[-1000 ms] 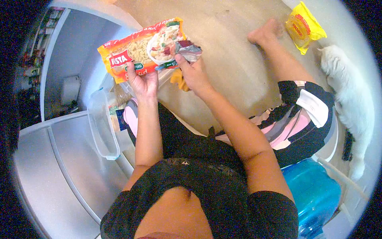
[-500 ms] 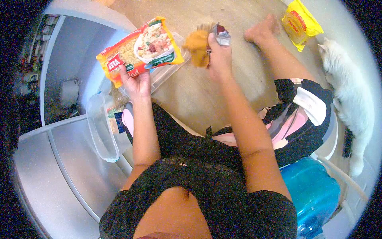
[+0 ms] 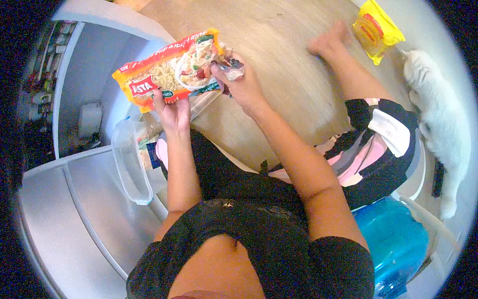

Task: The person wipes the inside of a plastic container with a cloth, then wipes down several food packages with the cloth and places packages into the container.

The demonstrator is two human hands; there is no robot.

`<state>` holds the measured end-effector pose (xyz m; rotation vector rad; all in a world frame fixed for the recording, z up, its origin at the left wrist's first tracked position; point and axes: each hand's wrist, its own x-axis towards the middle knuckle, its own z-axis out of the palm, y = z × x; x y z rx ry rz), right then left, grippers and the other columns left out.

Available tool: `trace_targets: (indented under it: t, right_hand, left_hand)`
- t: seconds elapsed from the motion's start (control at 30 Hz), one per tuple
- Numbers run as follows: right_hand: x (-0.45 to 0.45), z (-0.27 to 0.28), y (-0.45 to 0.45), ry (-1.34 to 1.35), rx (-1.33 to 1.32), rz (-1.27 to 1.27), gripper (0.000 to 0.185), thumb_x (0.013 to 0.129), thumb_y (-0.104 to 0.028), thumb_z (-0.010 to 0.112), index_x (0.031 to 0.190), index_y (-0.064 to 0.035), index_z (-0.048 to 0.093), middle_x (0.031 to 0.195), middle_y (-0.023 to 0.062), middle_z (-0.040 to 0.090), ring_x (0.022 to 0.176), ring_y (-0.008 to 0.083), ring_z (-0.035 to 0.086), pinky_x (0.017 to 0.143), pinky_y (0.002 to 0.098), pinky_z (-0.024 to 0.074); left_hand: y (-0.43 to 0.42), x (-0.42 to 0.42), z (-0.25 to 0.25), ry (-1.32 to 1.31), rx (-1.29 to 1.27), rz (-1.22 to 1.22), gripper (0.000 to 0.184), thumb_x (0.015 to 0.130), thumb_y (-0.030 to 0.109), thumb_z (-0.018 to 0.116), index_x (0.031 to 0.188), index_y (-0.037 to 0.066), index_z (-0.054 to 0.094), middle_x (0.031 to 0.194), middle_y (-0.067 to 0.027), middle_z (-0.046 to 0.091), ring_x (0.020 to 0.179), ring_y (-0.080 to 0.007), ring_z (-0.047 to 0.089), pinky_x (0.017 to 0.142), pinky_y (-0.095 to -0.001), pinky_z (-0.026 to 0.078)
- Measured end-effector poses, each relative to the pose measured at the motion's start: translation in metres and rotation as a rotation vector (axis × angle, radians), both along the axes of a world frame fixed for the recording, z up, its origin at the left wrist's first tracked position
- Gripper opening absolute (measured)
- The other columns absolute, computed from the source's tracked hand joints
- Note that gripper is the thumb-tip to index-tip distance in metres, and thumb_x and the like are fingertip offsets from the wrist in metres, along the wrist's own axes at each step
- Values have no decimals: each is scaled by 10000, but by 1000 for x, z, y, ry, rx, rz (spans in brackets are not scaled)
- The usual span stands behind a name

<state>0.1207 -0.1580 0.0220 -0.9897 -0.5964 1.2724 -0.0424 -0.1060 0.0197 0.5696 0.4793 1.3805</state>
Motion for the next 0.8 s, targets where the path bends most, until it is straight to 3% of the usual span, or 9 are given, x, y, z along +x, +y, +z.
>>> trace_targets:
  t: [0.13,0.23,0.37,0.43,0.47,0.53,0.67,0.73,0.8]
  right_hand:
    - [13,1,5,-269,19,-176,215,818,-248,645,857,-42,597,731,-12,597,626,71,538,571,230,442]
    - [10,-7,13,-220,145,-349,202,819,-243,644,816,-46,599,733,5,611,642,72,552,589,232,453]
    - [18,-15,12,-227,-20,-291,191,817,-235,644,860,-55,595,731,6,611,626,76,555,575,235,457]
    - [18,-7,8,118,128,-156,216,797,-209,668,928,-63,578,749,3,605,601,78,542,551,236,451]
    - [20,-9,8,117,129,-157,216,797,-209,668,928,-63,578,749,3,605,601,78,542,551,236,451]
    - [27,-3,5,80,103,115,286,766,-178,698,987,-68,552,780,-7,595,579,76,529,506,220,437]
    - [35,-12,9,9,205,-48,311,734,-180,726,964,-77,544,705,-8,574,571,77,531,451,210,418]
    - [41,0,2,-6,82,-30,255,759,-196,704,915,-77,540,670,-1,563,552,74,522,451,217,420]
    - [41,7,4,-259,49,-231,202,802,-215,659,852,-66,533,653,-1,549,528,75,507,449,218,418]
  left_hand:
    - [-7,-3,-2,10,-15,-42,567,749,206,689,1242,88,436,1257,-64,485,1189,-229,429,1039,-431,307]
    - [-13,-3,-5,11,-28,-54,560,744,165,690,1236,83,437,1247,-79,493,1174,-240,447,1014,-443,346]
    - [-14,2,-9,-12,-61,-41,533,745,141,684,1218,79,448,1228,-80,508,1157,-246,465,998,-452,370]
    - [-12,1,-9,-13,-66,-35,526,745,139,683,1213,79,451,1224,-80,511,1151,-246,470,998,-451,370]
    - [-11,-2,-8,30,-79,-47,510,745,145,685,1199,80,462,1211,-76,520,1140,-240,480,992,-444,377]
    - [-12,-6,-4,76,-91,-62,495,744,150,686,1185,80,473,1198,-72,529,1128,-235,489,986,-437,383]
    - [-17,-12,4,201,-81,-146,522,737,134,682,1194,54,445,1156,-83,550,1085,-231,525,958,-429,410]
    - [-19,-11,7,196,-97,-175,498,736,117,683,1178,60,459,1136,-80,558,1055,-222,543,922,-429,439]
    - [-21,-10,4,195,-123,-148,477,736,102,682,1161,62,471,1109,-73,568,1031,-216,553,904,-426,450]
